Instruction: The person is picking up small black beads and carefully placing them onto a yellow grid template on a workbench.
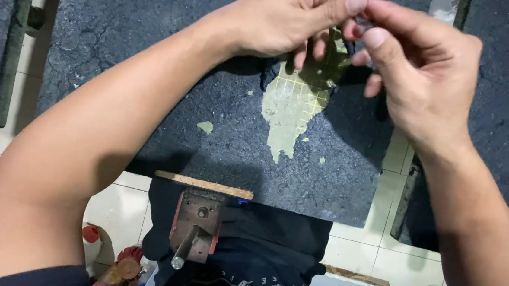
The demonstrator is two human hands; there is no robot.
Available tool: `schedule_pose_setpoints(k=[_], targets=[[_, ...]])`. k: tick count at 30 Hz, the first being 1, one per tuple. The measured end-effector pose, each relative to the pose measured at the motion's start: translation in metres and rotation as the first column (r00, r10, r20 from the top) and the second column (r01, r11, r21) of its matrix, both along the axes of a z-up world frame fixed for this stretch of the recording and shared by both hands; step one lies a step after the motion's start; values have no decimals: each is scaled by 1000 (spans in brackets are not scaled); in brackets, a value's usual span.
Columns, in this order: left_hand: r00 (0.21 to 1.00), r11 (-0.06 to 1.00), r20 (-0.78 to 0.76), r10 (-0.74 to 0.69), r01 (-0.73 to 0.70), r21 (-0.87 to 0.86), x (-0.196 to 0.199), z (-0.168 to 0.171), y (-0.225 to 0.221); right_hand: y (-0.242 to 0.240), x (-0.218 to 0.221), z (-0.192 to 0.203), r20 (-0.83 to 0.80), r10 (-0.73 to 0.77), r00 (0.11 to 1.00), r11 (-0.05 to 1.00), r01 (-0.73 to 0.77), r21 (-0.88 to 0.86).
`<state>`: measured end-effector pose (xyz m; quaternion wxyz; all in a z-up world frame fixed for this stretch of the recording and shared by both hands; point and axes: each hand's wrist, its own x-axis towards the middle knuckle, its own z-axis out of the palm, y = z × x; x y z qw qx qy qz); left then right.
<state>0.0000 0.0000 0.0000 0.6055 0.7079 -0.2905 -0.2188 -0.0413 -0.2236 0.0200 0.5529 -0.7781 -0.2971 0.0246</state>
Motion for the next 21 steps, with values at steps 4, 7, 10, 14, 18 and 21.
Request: schedule_pose_setpoints(k=[4,7,10,14,18,21], targets=[[995,996,83,61,-67,64,-4,0,-4,2,-3,-2,-65,-11,998,999,13,35],[984,994,158,82,-93,65,-4,1,-4,5,-2,-3,-90,-54,994,996,59,62],[967,995,250,39,-60,79,-4,4,-2,3,0,-8,-126,-84,988,994,93,60],[971,989,237,18,-52,135,-5,6,1,-3,2,-12,-108,-42,993,999,46,29],[987,998,163,7,-18,67,-6,1,2,-4,2,-11,-84,-22,996,1000,22,-5],[987,1000,158,-11,12,-6,-2,-6,2,-8,5,-15,-125,5,992,1000,-5,-1]])
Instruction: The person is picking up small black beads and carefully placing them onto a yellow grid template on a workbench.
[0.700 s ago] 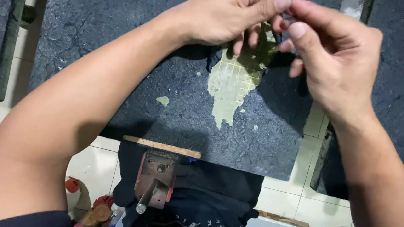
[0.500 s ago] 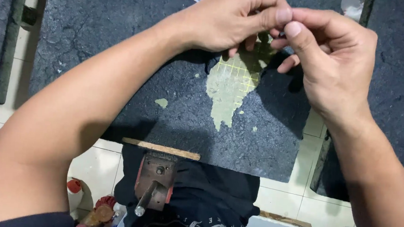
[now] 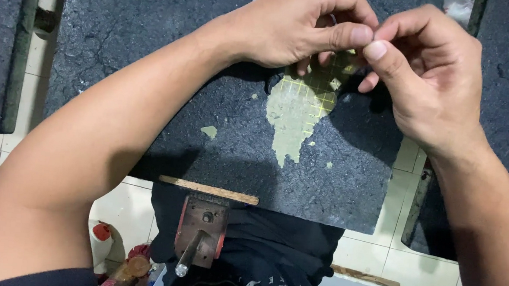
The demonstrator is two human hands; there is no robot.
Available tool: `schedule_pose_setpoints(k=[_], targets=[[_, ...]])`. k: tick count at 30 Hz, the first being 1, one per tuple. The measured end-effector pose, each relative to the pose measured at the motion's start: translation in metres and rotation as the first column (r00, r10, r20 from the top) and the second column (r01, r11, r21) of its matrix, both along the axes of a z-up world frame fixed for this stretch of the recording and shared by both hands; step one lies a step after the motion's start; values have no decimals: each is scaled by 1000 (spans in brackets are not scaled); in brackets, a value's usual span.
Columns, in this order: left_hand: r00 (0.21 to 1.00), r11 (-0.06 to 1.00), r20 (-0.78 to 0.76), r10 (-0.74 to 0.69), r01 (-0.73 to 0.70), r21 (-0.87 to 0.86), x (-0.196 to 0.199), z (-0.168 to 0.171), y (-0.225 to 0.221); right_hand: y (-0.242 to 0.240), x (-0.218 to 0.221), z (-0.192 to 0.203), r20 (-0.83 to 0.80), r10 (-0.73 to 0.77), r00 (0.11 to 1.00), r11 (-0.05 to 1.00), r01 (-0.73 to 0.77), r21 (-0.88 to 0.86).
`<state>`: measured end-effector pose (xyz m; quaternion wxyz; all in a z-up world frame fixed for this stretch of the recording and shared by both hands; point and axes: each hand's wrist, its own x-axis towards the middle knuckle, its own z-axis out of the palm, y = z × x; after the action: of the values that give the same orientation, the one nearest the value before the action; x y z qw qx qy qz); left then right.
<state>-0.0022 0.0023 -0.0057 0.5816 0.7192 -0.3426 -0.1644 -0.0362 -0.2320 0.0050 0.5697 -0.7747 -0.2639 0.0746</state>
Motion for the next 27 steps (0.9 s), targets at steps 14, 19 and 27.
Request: schedule_pose_setpoints(k=[14,19,27], targets=[[847,956,460,265,-293,-11,-10,14,-6,-17,5,6,80,-174,982,974,183,-135],[564,933,796,219,-361,-1,-17,7,-13,-2,3,8,-15,-123,992,988,121,-92],[468,874,818,333,-480,-81,-20,-5,-25,-8,8,2,-499,-47,865,925,227,306]])
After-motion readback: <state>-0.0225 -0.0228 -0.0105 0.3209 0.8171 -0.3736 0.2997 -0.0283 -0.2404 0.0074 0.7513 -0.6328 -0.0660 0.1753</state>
